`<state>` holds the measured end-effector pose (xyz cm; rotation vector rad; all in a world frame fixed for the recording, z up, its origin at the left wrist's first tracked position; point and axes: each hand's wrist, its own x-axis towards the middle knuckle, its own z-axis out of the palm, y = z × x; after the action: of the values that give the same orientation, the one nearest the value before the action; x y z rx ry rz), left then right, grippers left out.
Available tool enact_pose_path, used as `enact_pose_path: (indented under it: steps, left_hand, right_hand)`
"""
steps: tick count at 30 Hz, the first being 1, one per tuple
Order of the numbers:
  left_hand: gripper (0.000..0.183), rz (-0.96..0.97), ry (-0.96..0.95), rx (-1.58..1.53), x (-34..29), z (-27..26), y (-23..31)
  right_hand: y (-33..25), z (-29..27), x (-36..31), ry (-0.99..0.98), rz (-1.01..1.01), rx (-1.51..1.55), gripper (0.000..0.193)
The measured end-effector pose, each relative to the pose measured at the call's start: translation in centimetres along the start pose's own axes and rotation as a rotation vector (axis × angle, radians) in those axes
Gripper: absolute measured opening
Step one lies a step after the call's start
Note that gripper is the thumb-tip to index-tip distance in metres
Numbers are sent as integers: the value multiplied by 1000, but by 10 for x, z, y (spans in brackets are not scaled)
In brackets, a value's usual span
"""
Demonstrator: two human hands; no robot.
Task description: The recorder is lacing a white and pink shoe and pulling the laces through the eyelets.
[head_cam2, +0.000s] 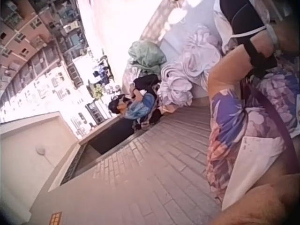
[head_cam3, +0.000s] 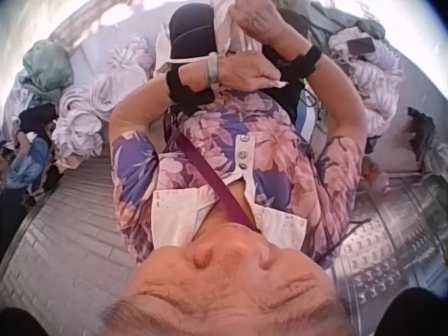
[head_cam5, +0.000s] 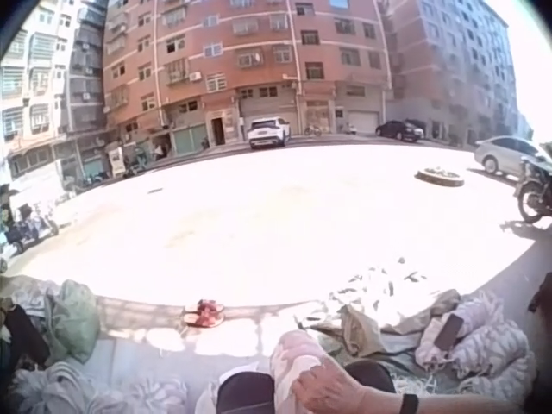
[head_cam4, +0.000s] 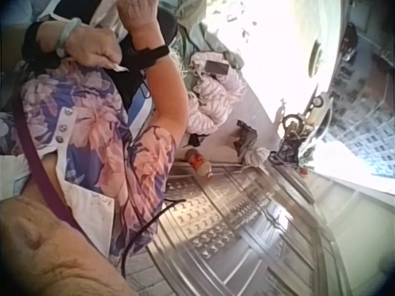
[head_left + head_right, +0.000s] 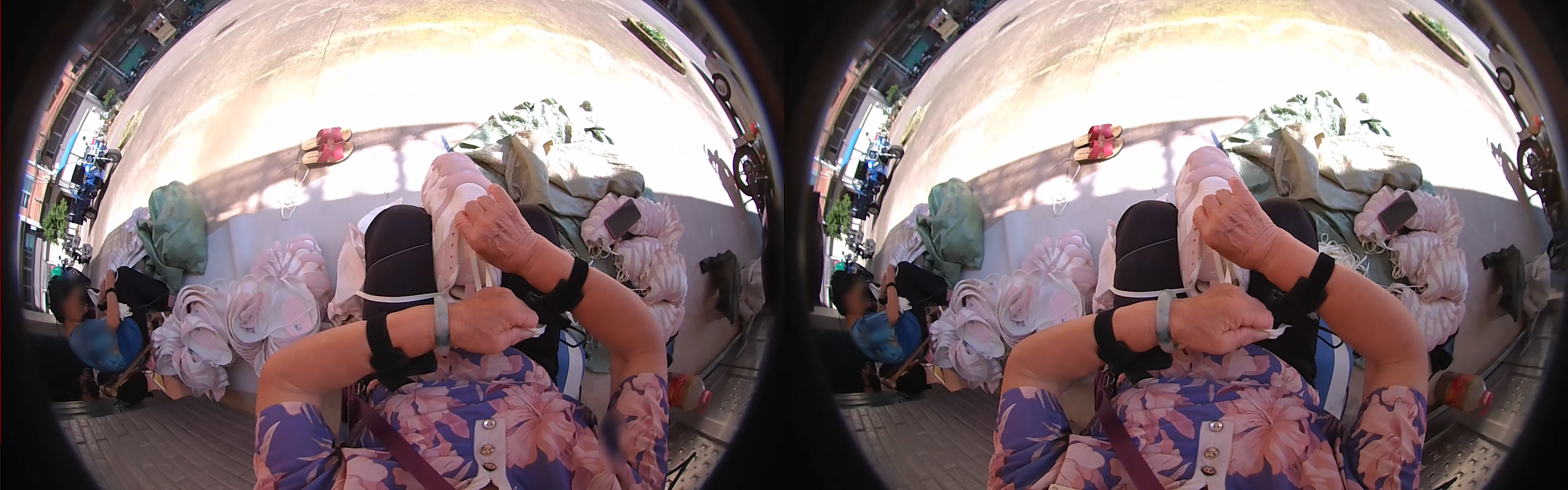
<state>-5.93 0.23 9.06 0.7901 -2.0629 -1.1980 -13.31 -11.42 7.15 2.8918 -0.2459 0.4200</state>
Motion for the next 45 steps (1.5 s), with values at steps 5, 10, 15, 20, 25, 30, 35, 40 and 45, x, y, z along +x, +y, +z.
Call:
enact_pose_path:
  steps: [5,10,15,20,25,30,35,40,45]
  left_hand:
    - [13,-28,-34,36,0,0,1]
    - [14,-20,-5,45,-5,5,-4]
    - [17,-57,24,5,-9,-3,-1]
    - [17,-24,33,7,-9,-4,0]
    - [14,2,43,2,-7,-3,2]
    - [12,4,65,24,-8,-1,2]
    - [12,27,130,98,-8,-1,7]
    - [9,166,124,265,-5,-1,19]
    - [11,181,73,376,-3,-1,25]
  right_hand:
    - [-15,-1,11,-172,-79,-192,9]
    - [-11,14,7,-74,30,-91,9]
    - [-11,23,-3,123,494,354,8]
    - [-12,10,6,35,327,185,7]
    - [-11,1,16,-126,-48,-188,9]
    - [1,11,12,-38,198,140,5]
    - [1,19,3,104,533,428,14]
    - [2,3,13,-54,58,99,12]
    - [10,3,21,-47,-155,-41,15]
